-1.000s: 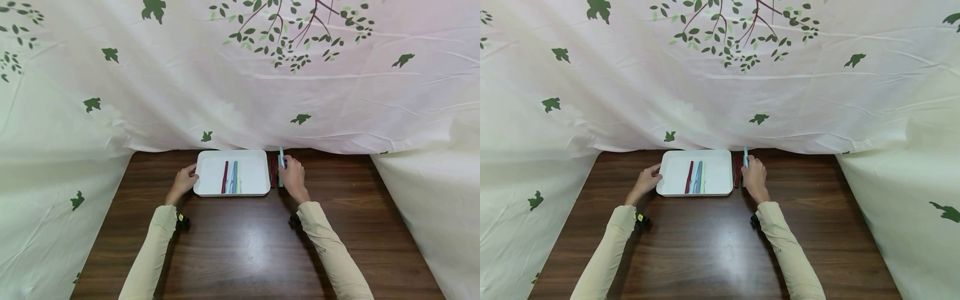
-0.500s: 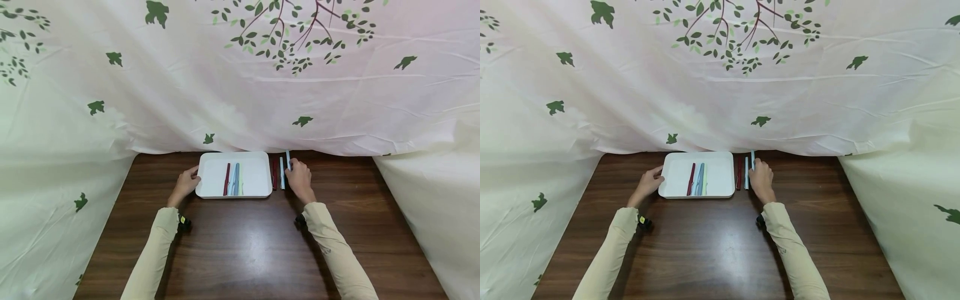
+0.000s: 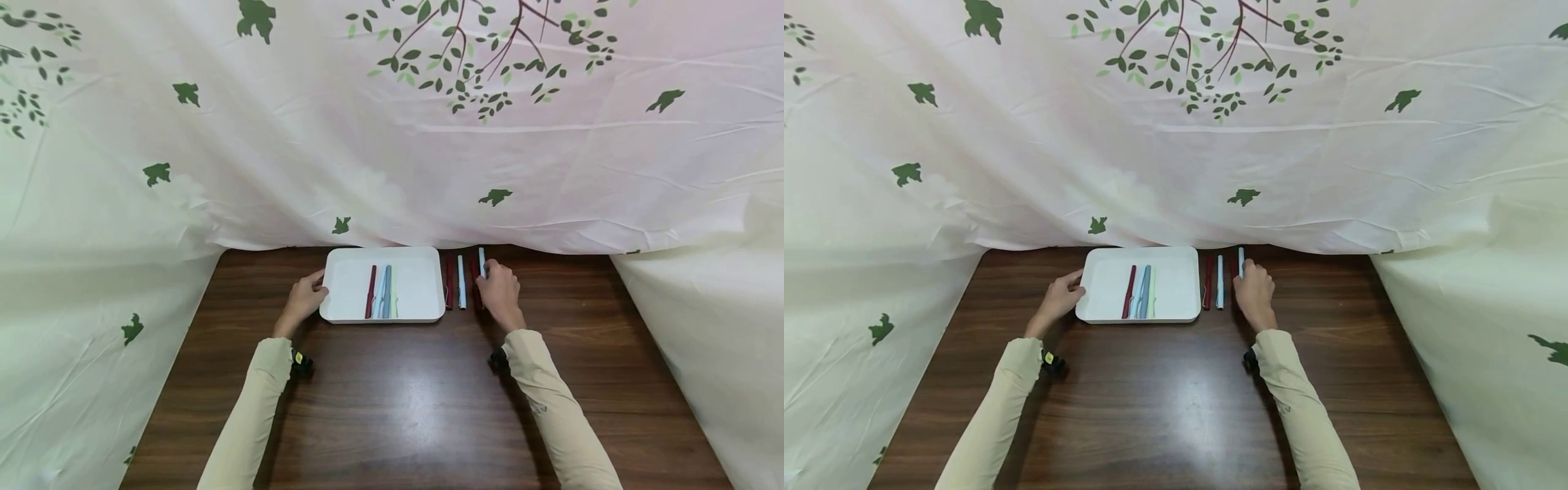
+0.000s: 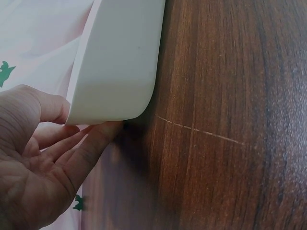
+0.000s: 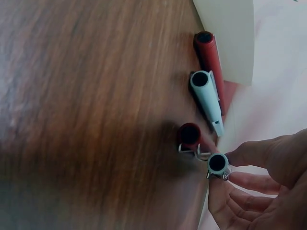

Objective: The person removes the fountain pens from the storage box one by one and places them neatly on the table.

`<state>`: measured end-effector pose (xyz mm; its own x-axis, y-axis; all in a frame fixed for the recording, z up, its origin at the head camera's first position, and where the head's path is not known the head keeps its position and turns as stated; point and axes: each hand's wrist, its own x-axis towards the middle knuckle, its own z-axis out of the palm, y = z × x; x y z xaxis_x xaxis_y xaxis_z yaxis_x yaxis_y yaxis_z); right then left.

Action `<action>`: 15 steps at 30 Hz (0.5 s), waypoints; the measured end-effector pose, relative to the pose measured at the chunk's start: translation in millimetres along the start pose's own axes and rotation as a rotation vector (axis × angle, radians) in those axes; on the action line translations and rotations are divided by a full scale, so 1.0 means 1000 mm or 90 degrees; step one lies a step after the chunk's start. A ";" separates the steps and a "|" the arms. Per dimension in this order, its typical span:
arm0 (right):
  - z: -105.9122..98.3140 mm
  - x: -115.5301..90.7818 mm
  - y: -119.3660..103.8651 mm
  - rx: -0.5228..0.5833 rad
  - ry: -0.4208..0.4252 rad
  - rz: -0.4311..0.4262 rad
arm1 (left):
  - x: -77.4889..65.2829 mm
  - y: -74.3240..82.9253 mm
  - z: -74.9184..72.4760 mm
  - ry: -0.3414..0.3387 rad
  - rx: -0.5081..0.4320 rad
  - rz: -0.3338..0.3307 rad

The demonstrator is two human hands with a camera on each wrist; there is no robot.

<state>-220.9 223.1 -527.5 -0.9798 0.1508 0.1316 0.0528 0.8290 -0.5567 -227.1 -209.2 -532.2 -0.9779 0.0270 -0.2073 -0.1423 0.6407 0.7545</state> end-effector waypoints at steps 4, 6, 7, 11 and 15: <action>-0.001 -0.001 0.005 -0.012 -0.011 0.010 | 0.000 0.000 0.000 -0.001 0.003 0.004; -0.001 -0.001 0.007 -0.024 -0.015 0.014 | 0.000 0.001 0.000 -0.001 0.004 0.007; -0.002 -0.001 0.008 -0.028 -0.017 0.017 | 0.000 0.001 0.000 -0.001 0.005 0.008; -0.002 -0.002 0.009 -0.042 -0.028 0.024 | -0.001 0.001 0.000 0.002 0.003 0.009; -0.003 -0.002 0.010 -0.048 -0.042 0.026 | -0.001 0.001 0.000 0.006 0.005 0.014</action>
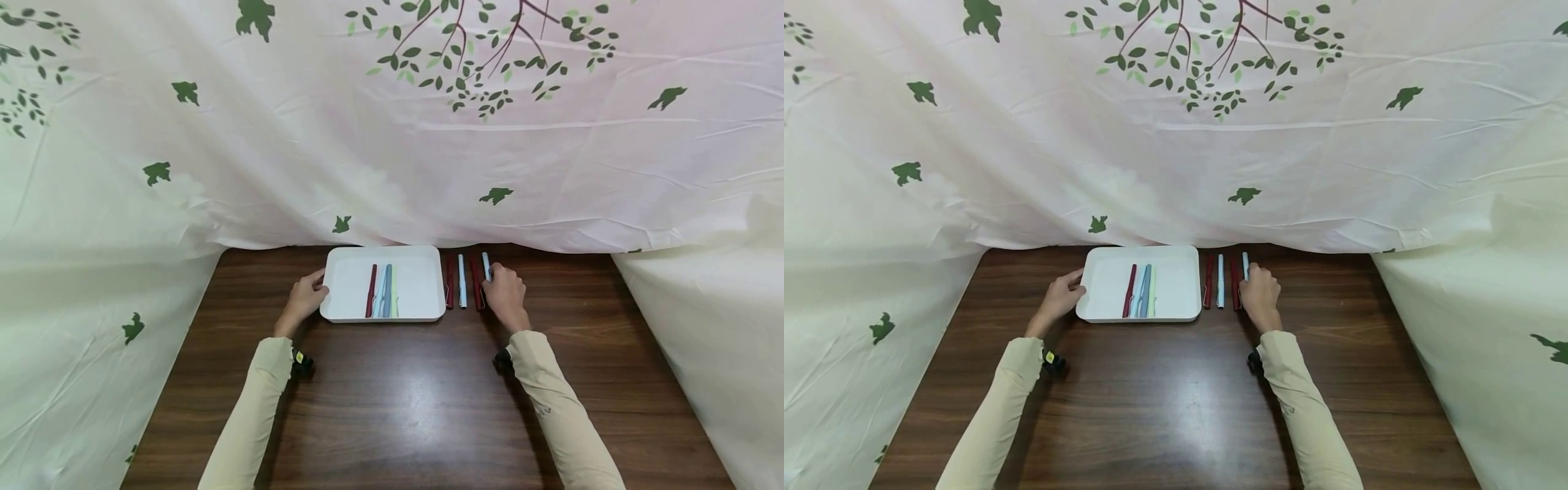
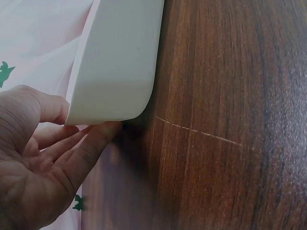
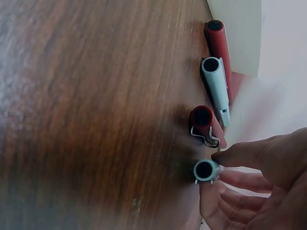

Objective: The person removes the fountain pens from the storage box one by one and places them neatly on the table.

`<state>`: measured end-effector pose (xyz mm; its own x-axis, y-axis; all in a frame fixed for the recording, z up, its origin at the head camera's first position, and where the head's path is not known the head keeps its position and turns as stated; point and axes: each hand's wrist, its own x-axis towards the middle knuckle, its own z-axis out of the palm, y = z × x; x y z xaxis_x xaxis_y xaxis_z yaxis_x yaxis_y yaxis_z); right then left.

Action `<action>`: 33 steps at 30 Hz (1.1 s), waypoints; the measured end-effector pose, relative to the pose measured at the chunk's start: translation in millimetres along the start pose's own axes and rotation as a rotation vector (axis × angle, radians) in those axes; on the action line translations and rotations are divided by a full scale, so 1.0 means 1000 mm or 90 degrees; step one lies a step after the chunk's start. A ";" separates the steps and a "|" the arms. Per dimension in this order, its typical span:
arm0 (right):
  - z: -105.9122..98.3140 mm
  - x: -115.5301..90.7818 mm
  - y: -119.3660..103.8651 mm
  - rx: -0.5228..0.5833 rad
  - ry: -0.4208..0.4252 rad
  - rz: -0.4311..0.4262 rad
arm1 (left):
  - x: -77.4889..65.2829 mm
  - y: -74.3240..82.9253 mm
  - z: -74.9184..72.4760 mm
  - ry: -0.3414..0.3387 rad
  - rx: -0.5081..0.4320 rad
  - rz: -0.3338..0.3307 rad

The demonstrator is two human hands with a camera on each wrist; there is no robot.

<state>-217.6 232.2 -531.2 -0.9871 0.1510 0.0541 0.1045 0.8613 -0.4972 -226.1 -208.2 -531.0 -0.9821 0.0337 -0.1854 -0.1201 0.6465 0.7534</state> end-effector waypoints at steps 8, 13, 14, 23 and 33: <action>-0.001 -0.002 0.001 -0.011 -0.027 0.018 | -0.002 0.001 0.001 -0.007 -0.007 0.001; -0.003 -0.001 0.001 -0.010 -0.033 0.025 | -0.002 0.001 0.001 -0.004 -0.010 0.013; -0.003 -0.001 0.002 -0.011 -0.032 0.025 | -0.002 0.001 0.001 -0.003 -0.010 0.014; 0.006 -0.002 -0.004 0.018 0.005 0.008 | -0.001 -0.002 0.000 -0.003 -0.005 -0.010; 0.004 -0.003 -0.017 0.003 -0.013 -0.043 | 0.001 -0.001 0.001 -0.008 0.004 -0.013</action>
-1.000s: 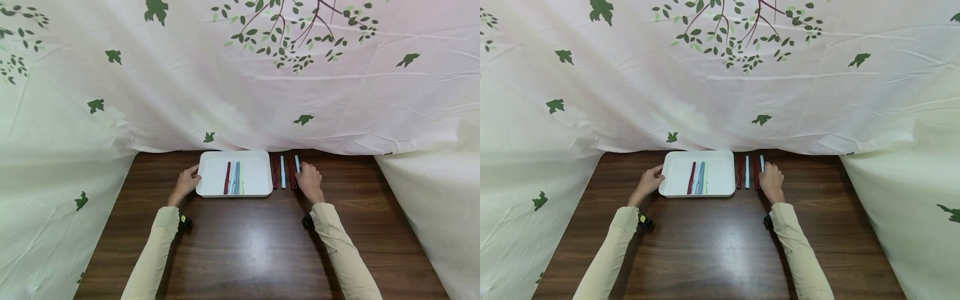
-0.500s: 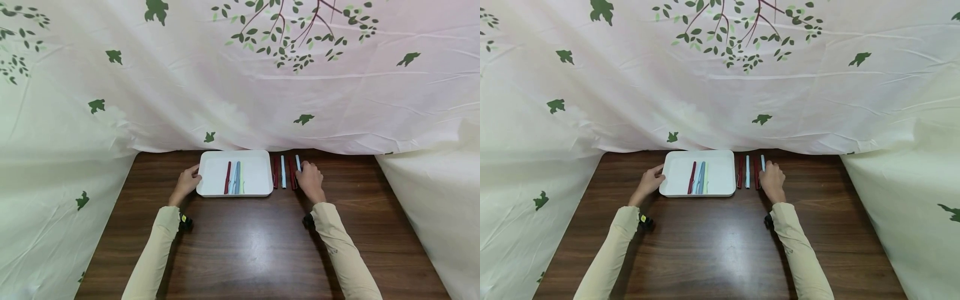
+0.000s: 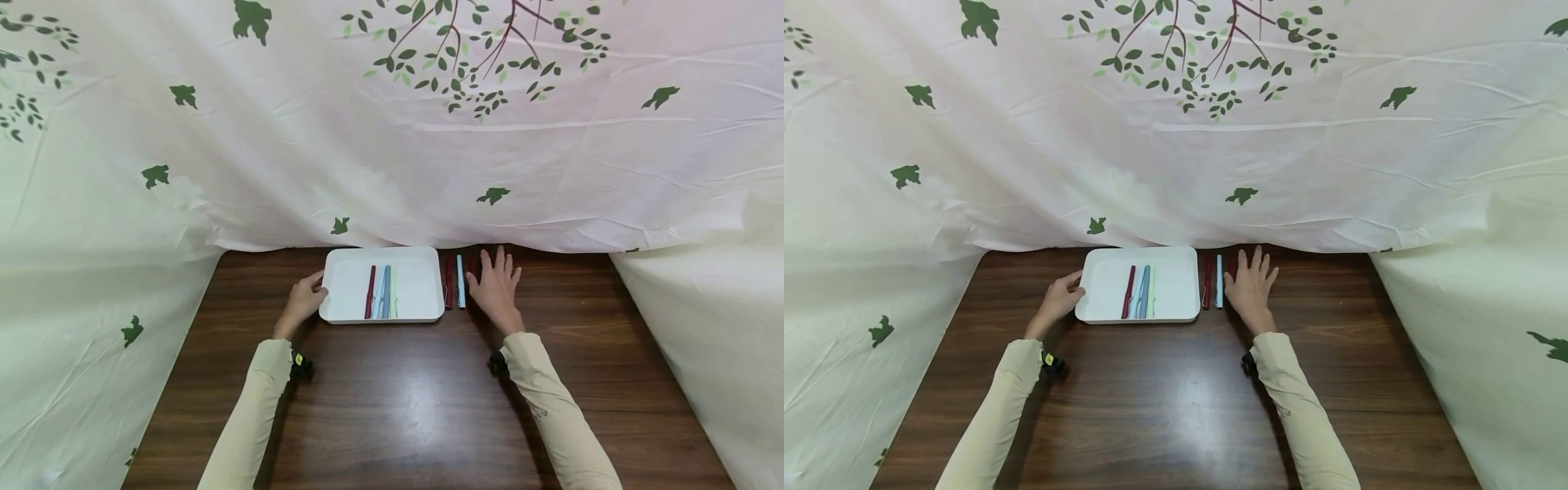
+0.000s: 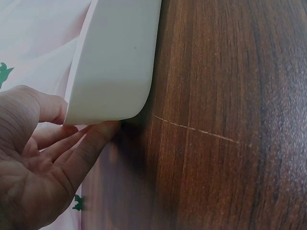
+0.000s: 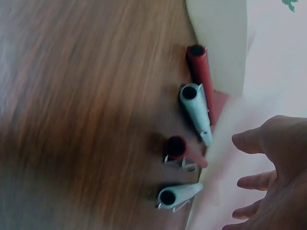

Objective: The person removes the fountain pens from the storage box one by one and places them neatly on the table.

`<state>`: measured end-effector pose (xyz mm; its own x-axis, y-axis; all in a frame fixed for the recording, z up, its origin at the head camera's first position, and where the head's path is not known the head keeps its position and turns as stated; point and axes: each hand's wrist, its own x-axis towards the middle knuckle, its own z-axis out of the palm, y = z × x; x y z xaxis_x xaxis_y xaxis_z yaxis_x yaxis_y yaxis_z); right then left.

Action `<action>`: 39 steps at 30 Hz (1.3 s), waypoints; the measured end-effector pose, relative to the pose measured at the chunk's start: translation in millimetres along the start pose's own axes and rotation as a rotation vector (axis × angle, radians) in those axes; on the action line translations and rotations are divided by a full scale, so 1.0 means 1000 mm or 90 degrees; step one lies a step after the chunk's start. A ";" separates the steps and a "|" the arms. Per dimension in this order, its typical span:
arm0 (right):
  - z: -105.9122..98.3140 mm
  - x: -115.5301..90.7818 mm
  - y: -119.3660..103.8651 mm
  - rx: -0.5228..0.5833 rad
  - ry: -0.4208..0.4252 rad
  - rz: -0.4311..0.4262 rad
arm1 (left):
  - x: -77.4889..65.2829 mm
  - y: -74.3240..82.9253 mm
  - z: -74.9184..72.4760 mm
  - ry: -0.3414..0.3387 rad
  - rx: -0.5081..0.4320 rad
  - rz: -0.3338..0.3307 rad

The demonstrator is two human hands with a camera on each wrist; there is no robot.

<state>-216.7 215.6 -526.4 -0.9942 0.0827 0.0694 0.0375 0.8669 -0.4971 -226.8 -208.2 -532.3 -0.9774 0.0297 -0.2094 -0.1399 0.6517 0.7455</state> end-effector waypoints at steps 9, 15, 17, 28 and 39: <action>-0.002 -0.001 -0.020 0.007 0.007 -0.030 | -0.002 0.000 -0.001 -0.002 -0.012 0.000; 0.003 -0.003 -0.034 0.022 0.039 -0.066 | 0.000 0.000 -0.001 -0.004 -0.009 -0.001; 0.007 -0.004 -0.040 0.028 0.051 -0.091 | 0.000 0.001 0.000 -0.003 -0.008 0.001; 0.025 -0.007 -0.067 0.034 0.081 -0.177 | 0.000 0.002 0.000 0.002 -0.005 0.005; 0.046 -0.013 -0.092 -0.031 0.038 -0.201 | 0.000 0.001 0.000 -0.004 0.000 0.005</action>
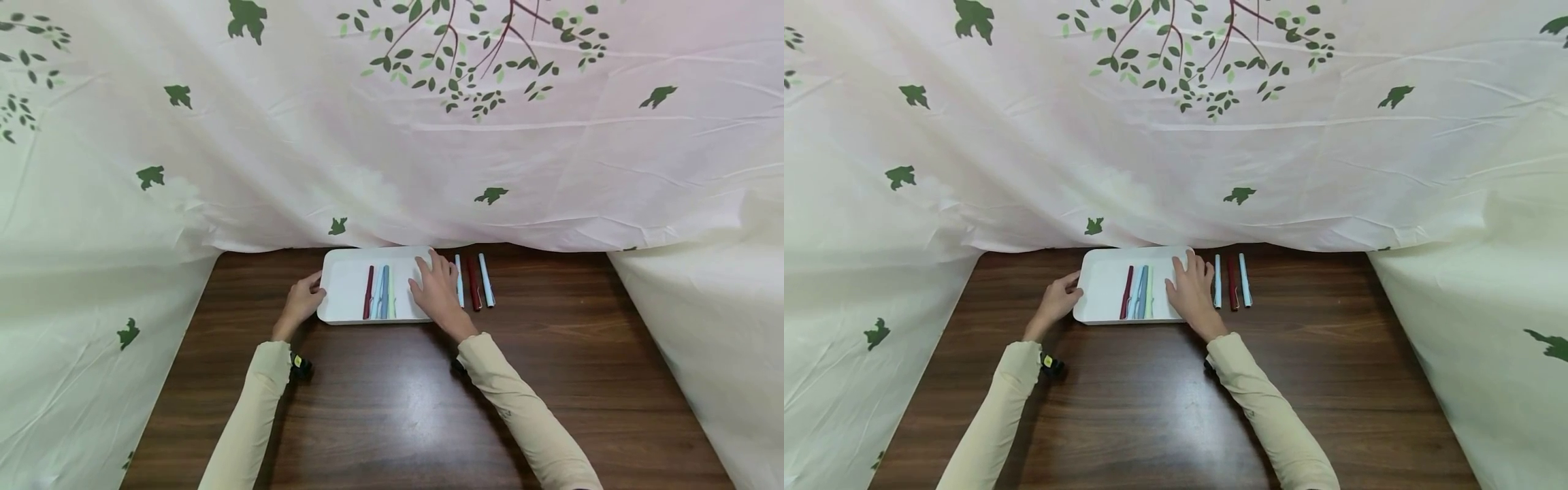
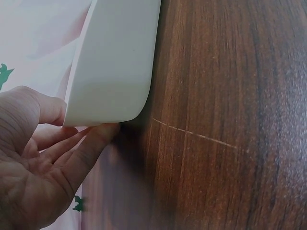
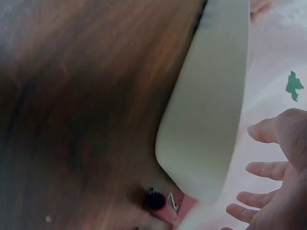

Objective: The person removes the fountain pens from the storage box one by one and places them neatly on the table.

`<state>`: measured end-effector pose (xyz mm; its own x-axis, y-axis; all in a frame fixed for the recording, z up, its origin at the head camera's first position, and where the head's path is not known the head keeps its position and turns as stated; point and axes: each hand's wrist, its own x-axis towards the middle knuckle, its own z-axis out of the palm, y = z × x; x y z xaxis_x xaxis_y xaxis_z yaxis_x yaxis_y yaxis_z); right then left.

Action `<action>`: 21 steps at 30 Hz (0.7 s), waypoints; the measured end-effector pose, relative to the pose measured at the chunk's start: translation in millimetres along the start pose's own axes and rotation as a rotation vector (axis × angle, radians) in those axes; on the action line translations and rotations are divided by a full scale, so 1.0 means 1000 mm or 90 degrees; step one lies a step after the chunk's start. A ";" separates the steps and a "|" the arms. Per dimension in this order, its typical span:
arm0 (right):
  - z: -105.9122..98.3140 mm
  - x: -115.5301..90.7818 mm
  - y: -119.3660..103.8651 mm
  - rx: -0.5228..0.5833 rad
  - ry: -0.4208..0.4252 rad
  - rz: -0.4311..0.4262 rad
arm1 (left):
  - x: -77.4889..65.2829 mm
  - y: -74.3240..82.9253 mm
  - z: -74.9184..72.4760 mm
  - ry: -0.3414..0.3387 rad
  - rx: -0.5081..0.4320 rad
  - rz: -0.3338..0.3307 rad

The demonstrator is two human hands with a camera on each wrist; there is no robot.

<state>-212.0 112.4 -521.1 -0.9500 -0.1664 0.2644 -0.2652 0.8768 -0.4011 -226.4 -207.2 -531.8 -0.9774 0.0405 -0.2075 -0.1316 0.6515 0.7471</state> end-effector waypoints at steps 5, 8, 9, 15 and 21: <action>0.009 -0.003 -0.011 -0.004 -0.028 -0.002 | -0.002 -0.001 0.000 0.003 0.007 -0.009; 0.015 -0.004 -0.016 -0.007 -0.035 -0.009 | -0.003 -0.001 0.000 0.006 0.005 -0.012; 0.017 -0.004 -0.017 -0.010 -0.032 -0.012 | -0.003 -0.001 0.000 0.006 0.006 -0.011; 0.022 -0.003 -0.025 -0.028 -0.019 -0.014 | -0.003 -0.001 0.000 0.006 0.005 -0.006; 0.024 -0.002 -0.032 -0.001 -0.073 -0.006 | -0.003 -0.001 0.000 0.008 0.001 0.002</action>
<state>-205.5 73.5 -530.2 -0.9601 -0.2253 0.1658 -0.2741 0.8757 -0.3975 -223.8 -208.4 -532.1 -0.9797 0.0331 -0.1977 -0.1287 0.6521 0.7471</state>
